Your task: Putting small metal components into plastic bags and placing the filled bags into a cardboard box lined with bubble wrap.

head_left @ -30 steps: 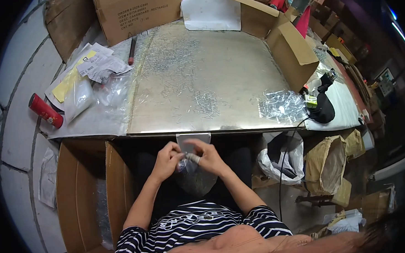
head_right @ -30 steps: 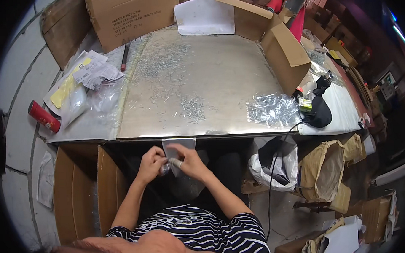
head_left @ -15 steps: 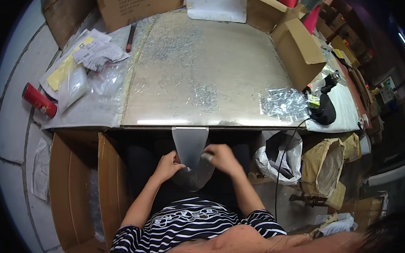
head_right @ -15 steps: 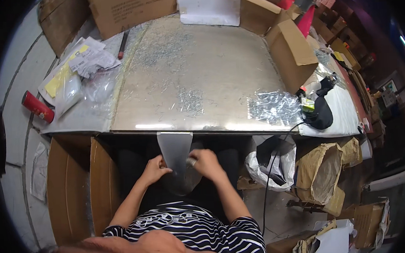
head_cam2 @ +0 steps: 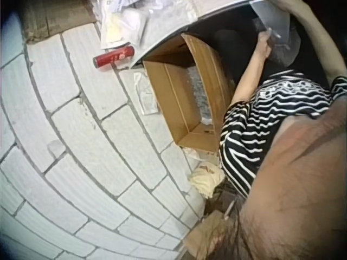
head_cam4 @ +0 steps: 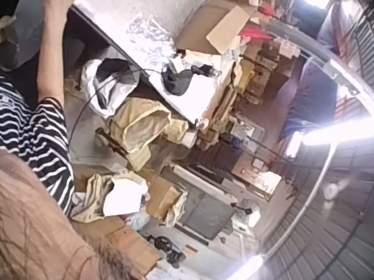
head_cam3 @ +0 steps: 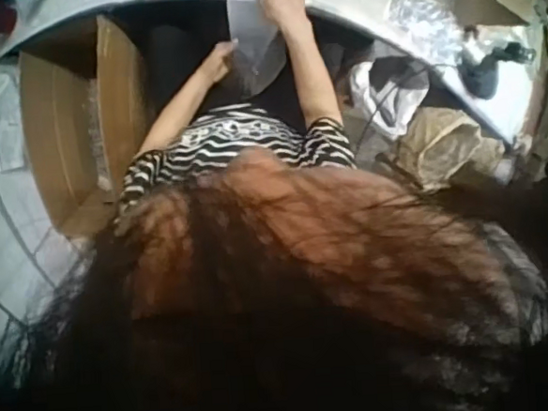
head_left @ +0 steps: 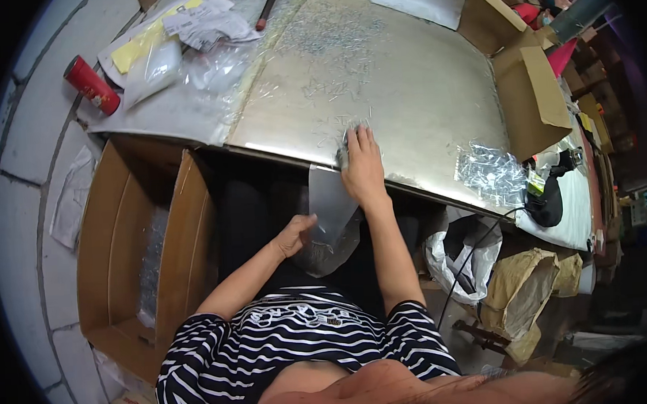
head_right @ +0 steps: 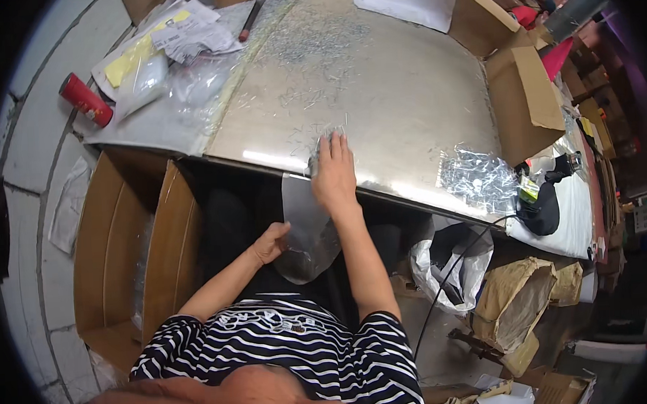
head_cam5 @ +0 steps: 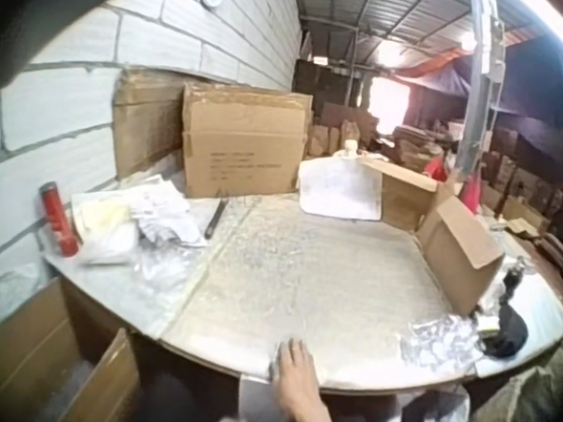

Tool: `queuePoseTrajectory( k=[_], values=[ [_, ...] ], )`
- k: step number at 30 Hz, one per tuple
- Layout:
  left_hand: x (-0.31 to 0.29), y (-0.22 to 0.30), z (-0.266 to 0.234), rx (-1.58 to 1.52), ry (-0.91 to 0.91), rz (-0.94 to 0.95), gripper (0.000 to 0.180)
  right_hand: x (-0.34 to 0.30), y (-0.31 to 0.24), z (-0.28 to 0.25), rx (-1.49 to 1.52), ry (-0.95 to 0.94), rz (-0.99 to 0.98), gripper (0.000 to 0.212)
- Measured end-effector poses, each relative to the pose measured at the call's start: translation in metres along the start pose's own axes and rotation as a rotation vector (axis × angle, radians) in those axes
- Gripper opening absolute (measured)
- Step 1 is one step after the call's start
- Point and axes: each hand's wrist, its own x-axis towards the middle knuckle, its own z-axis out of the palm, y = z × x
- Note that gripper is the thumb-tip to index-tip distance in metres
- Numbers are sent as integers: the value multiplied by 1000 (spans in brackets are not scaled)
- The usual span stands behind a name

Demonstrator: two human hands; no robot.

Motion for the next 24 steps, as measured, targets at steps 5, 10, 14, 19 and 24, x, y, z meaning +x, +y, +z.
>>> queuePoseTrajectory(
  k=[5, 10, 14, 19, 24],
  values=[
    [7, 6, -63, -61, -82, -253, 80, -58, -47, -57, 126, 85, 50, 39],
    [3, -5, -30, -210, -257, -224, 81, -92, -42, -68, 313, 43, 89, 33],
    [-10, -7, -23, 62, -320, -137, 55, -110, -40, -69, 453, -20, 146, 32],
    [-13, -10, -16, 230, -169, -143, 60, -129, -40, -44, 560, -73, 129, 35],
    [-17, -15, -14, 385, -159, -98, 44, -139, -40, -21, 494, -539, -16, 38]
  ],
)
